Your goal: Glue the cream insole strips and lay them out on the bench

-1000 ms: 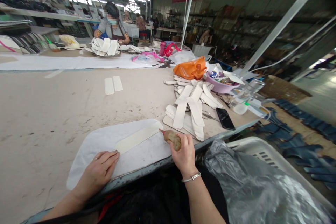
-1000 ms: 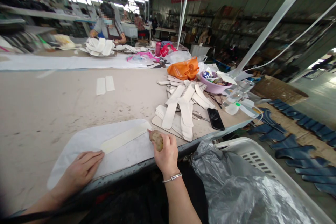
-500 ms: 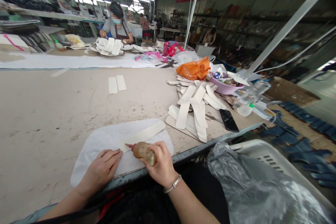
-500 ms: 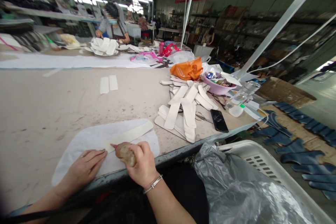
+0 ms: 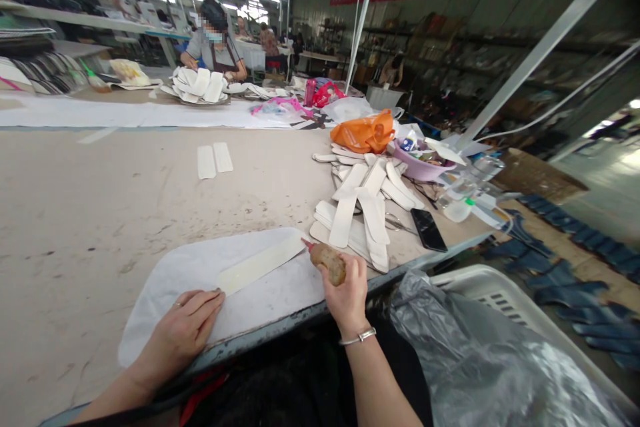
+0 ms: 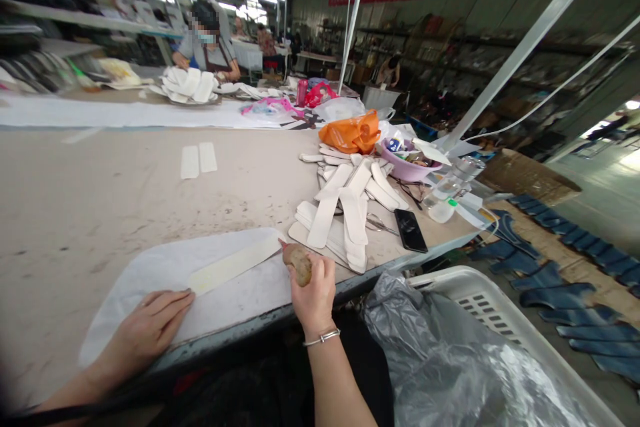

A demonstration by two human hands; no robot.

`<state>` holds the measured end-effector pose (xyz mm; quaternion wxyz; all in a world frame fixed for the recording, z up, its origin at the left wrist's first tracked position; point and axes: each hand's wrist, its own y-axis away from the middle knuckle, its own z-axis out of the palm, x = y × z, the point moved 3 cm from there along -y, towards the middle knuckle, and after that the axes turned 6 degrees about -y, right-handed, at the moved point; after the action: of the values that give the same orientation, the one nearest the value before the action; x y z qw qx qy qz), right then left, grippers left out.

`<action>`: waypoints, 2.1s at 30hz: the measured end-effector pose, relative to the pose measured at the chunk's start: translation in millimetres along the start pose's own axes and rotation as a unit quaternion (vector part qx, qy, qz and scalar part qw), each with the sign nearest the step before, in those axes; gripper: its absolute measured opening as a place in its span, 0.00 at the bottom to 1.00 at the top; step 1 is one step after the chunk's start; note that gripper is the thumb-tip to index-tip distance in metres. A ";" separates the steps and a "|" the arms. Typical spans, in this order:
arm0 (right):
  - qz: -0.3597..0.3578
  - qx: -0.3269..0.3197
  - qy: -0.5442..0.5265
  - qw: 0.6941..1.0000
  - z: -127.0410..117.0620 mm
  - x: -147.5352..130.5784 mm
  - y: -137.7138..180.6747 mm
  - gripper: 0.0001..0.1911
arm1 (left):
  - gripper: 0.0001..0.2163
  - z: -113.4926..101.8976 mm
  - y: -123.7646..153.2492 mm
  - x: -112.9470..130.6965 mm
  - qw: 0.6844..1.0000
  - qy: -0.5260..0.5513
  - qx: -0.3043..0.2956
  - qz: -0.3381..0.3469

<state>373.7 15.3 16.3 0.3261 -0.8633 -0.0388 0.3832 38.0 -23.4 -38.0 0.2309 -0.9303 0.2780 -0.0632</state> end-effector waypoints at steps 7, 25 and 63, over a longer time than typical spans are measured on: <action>0.006 -0.016 -0.004 1.000 16.5 0.5 -4.8 0.15 | 0.12 -0.5 -1.8 0.5 1.000 0.006 0.003 0.003; 0.001 -0.052 -0.050 0.997 -12.5 -17.2 6.4 0.17 | 0.12 -3.3 -3.0 3.4 1.000 0.009 0.010 -0.008; 0.058 -0.100 -0.147 0.982 6.5 -32.9 12.0 0.19 | 0.11 -4.0 -16.5 -6.2 0.998 0.047 -0.045 -0.025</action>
<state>343.9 -1.1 26.9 0.2060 -0.8265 -0.0749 0.5185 39.9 -9.4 -26.7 0.1735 -0.9424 0.2679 -0.1003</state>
